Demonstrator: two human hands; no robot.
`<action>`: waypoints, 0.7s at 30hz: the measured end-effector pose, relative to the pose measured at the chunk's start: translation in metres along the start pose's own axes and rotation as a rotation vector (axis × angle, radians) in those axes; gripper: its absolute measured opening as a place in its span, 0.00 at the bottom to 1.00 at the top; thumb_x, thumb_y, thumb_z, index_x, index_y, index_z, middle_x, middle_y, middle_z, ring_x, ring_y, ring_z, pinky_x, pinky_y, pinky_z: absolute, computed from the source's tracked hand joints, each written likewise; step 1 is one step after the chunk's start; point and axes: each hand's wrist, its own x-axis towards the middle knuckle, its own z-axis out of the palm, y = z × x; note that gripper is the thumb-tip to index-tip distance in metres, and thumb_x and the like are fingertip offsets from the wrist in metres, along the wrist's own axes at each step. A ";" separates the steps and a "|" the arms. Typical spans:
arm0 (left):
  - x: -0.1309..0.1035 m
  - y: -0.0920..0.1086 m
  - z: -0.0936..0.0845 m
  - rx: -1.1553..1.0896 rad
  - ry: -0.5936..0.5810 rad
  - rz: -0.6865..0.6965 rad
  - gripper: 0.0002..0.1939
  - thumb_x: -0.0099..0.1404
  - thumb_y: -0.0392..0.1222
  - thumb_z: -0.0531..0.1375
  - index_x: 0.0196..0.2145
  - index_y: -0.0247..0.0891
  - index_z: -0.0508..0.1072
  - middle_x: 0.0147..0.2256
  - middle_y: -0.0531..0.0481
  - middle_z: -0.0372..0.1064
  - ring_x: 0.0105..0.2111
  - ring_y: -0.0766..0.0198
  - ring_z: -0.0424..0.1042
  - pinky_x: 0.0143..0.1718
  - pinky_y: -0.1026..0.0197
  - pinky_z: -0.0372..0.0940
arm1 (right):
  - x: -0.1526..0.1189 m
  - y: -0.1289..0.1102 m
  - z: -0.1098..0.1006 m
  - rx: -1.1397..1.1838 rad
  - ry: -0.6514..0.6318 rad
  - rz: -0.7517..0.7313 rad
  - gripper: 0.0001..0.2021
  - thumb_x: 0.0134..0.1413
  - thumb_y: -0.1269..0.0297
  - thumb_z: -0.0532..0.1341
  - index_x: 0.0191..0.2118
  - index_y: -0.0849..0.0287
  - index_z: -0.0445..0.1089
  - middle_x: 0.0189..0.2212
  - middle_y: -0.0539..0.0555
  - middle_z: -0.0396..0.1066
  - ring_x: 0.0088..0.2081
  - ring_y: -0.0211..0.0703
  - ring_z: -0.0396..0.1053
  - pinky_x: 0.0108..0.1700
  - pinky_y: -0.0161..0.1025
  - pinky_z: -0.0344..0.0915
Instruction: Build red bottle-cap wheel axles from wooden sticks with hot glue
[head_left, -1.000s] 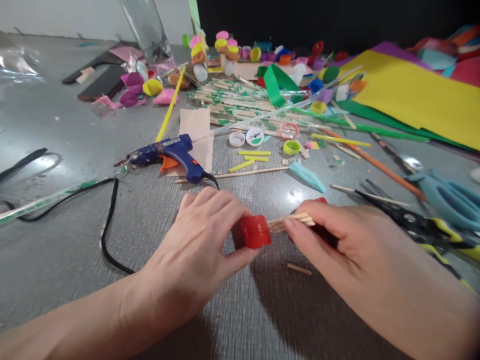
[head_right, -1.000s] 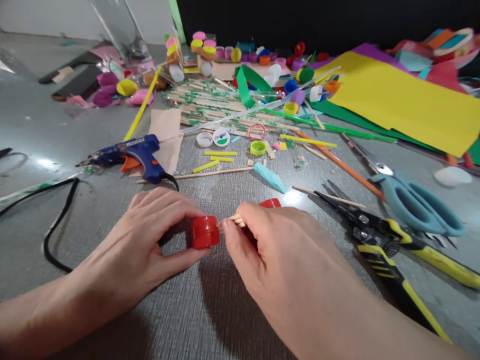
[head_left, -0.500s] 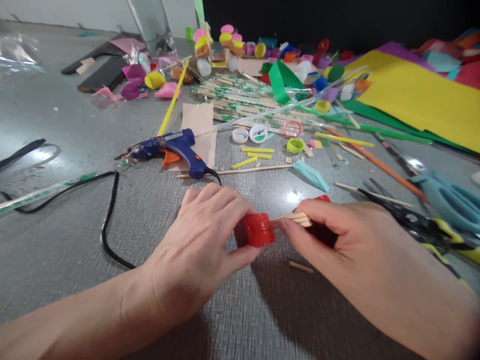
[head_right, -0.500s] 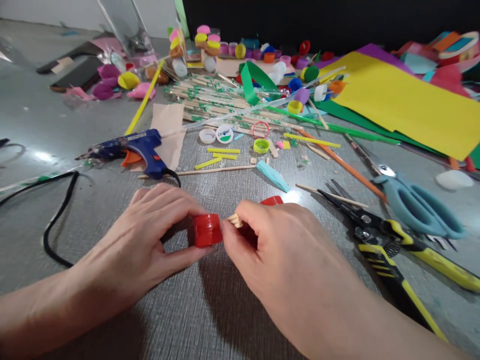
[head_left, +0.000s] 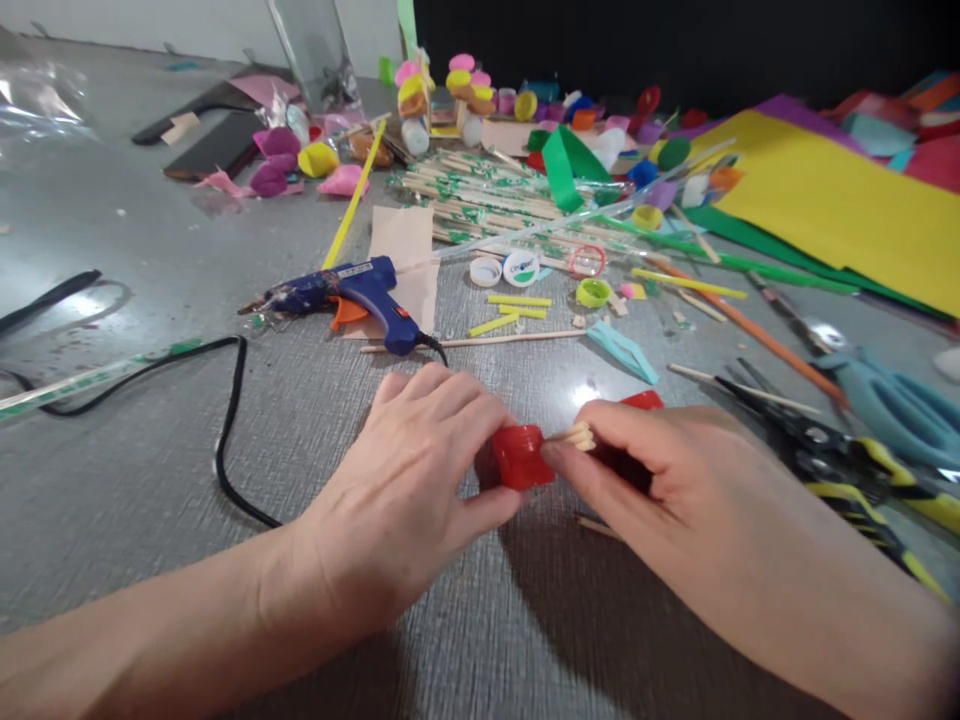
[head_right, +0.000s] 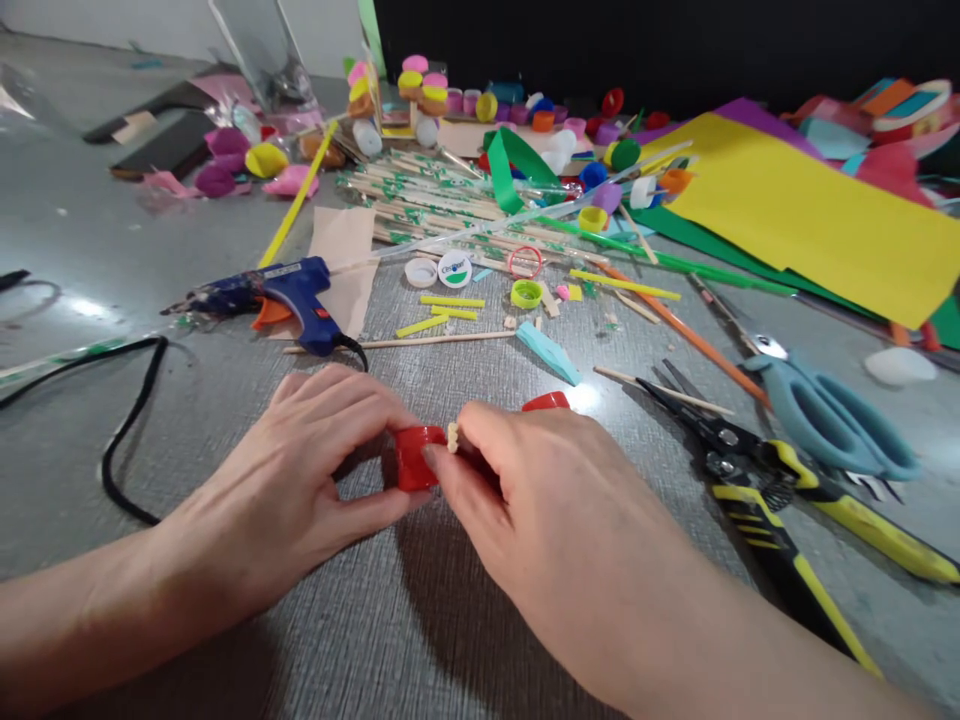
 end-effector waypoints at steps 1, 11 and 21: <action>0.000 0.000 0.001 0.000 0.010 0.002 0.09 0.66 0.45 0.67 0.36 0.38 0.73 0.37 0.49 0.72 0.42 0.51 0.67 0.43 0.49 0.57 | -0.001 0.001 -0.002 0.015 -0.013 0.004 0.18 0.66 0.63 0.60 0.24 0.54 0.59 0.17 0.44 0.62 0.18 0.37 0.57 0.20 0.39 0.46; 0.002 -0.003 0.002 0.004 0.024 0.006 0.12 0.64 0.46 0.69 0.40 0.38 0.75 0.39 0.49 0.73 0.42 0.51 0.68 0.44 0.49 0.57 | 0.000 0.013 -0.014 0.230 0.041 -0.013 0.02 0.66 0.61 0.64 0.43 0.45 0.74 0.33 0.41 0.76 0.29 0.35 0.72 0.28 0.33 0.65; 0.002 -0.003 0.001 -0.007 0.029 0.018 0.12 0.64 0.47 0.69 0.38 0.37 0.75 0.38 0.49 0.73 0.42 0.51 0.69 0.45 0.49 0.57 | 0.002 0.007 -0.009 0.337 -0.005 0.094 0.05 0.67 0.60 0.62 0.37 0.49 0.74 0.30 0.41 0.75 0.29 0.35 0.70 0.27 0.31 0.64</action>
